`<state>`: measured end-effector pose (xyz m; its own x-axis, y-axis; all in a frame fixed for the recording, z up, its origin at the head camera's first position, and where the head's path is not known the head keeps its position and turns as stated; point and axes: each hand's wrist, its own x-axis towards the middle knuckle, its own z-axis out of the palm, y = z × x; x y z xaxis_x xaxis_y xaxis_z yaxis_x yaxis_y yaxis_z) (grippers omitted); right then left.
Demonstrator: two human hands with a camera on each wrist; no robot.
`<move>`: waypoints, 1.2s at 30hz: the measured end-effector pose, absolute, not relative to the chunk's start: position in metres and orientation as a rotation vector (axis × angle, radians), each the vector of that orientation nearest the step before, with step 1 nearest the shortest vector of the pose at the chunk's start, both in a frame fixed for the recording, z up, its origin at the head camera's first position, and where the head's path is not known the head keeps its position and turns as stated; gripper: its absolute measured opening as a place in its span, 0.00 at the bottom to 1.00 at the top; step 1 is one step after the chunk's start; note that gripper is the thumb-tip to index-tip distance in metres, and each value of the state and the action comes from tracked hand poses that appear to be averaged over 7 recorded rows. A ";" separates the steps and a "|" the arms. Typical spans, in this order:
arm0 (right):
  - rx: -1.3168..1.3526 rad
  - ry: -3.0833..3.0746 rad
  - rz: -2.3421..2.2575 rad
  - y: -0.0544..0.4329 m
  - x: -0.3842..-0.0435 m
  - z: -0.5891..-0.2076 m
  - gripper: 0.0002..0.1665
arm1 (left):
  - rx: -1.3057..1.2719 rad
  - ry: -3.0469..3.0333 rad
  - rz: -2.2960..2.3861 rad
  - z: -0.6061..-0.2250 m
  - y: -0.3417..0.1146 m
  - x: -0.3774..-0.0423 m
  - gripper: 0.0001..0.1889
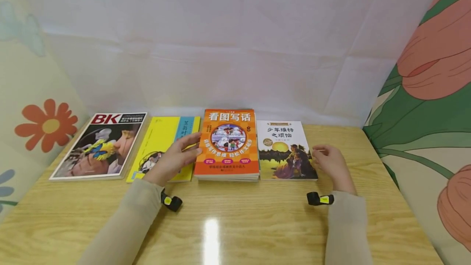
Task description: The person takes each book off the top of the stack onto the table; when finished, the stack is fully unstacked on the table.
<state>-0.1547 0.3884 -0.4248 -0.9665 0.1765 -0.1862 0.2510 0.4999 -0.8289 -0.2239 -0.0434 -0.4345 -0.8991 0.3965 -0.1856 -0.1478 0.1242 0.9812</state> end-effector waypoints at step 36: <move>0.143 2.411 -1.658 0.261 -0.166 -0.443 0.43 | 0.298 2.047 1.798 -0.438 -0.045 -0.223 0.33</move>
<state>-0.1664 0.2615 -0.4431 -0.9730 -0.0392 -0.2276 0.1985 0.3617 -0.9109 -0.2229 -0.0447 -0.4385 -0.8981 0.4119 -0.1543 -0.0999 0.1506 0.9835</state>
